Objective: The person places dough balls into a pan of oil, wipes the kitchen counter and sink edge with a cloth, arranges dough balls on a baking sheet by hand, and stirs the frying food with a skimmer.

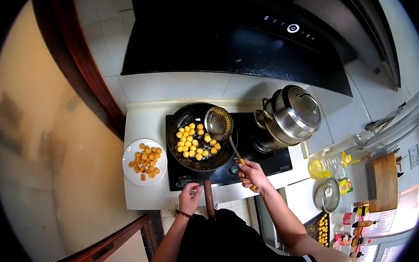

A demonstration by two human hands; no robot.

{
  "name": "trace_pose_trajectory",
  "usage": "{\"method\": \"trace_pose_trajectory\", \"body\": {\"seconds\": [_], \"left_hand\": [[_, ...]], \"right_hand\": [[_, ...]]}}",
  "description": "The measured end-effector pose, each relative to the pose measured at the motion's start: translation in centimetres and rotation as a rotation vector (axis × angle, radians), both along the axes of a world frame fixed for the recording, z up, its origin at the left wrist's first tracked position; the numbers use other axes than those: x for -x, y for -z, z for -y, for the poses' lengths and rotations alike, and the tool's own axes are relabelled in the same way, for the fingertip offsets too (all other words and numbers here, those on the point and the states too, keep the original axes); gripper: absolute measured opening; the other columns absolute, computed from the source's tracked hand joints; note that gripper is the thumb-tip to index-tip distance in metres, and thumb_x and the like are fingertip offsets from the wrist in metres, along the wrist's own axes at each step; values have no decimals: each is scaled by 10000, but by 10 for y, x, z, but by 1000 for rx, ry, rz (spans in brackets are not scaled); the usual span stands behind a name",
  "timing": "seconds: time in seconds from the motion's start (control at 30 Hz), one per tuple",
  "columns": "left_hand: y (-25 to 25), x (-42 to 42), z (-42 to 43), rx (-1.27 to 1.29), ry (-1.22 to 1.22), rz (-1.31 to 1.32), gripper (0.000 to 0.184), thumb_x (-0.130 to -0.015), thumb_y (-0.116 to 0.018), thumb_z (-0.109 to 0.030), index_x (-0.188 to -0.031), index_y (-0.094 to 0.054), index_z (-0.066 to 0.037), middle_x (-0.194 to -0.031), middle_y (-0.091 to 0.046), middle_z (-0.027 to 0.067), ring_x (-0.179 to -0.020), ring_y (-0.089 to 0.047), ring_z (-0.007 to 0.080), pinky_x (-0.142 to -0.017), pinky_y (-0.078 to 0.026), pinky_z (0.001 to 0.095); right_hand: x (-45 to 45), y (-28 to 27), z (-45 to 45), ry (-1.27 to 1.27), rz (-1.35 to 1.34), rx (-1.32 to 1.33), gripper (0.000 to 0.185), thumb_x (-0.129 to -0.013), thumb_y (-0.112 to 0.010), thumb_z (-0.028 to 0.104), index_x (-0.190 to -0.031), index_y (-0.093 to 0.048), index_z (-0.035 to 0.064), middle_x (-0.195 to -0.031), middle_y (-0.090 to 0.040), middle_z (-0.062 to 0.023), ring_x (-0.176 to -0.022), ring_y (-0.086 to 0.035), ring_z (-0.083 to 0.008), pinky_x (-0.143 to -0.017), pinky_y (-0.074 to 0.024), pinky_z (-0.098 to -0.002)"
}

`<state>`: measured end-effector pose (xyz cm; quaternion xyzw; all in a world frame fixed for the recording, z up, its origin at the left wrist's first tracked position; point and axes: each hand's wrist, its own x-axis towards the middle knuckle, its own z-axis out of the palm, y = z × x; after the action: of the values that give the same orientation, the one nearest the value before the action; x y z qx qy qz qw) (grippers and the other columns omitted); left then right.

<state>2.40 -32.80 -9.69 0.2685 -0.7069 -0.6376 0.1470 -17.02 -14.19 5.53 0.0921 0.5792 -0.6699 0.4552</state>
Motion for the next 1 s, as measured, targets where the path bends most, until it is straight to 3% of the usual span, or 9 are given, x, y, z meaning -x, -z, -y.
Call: {"method": "trace_pose_trajectory", "body": {"seconds": [0.2, 0.4, 0.47, 0.57, 0.9, 1.0], "left_hand": [[0, -1, -7, -21, 7, 35, 266, -974, -719, -202, -1164, -672, -22, -1055, -739, 85, -883, -703, 173, -778, -568, 312], [-1, 0, -11, 6, -11, 45, 269, -969, -726, -200, -1166, -671, -23, -1053, -740, 86, -874, -707, 170, -772, -569, 313], [-5, 0, -13, 10, -14, 54, 269, -968, -728, -199, -1165, -672, -25, -1051, -740, 86, -876, -708, 169, -773, -569, 313], [-9, 1, -15, 13, -18, 80, 271, -965, -732, -203, -1161, -672, -26, -1049, -741, 85, -878, -709, 171, -773, -570, 314], [-15, -1, -16, 4, -32, 78, 283, -963, -731, -205, -1165, -665, -18, -1052, -739, 94, -888, -711, 182, -787, -571, 325], [-8, -5, -18, -3, -57, 70, 275, -956, -733, -199, -1157, -673, -21, -1055, -740, 97, -862, -707, 179, -767, -572, 322]], "right_hand": [[11, -1, -7, -43, -9, 64, 146, -1076, -516, 134, -1218, -539, 109, -710, -463, 7, -463, -305, -51, -399, -213, -217], [19, 7, -8, -76, -126, -90, 90, -1071, -530, 154, -1148, -534, 105, -692, -457, 7, -452, -321, -62, -392, -229, -239], [21, 19, -8, -168, -283, -180, 67, -1068, -536, 161, -1085, -537, 97, -669, -447, 8, -444, -343, -70, -383, -252, -249], [24, 22, -10, -193, -278, -179, 86, -1067, -539, 167, -1038, -545, 87, -657, -453, 3, -441, -372, -76, -371, -286, -257], [36, 48, -4, -227, -610, -385, 136, -1047, -559, 173, -1052, -586, 40, -621, -489, 4, -446, -471, -104, -382, -390, -301], [29, 53, -1, -103, -104, -96, 136, -1068, -535, 174, -1181, -569, 107, -674, -452, 8, -435, -339, -68, -368, -274, -253]]}}
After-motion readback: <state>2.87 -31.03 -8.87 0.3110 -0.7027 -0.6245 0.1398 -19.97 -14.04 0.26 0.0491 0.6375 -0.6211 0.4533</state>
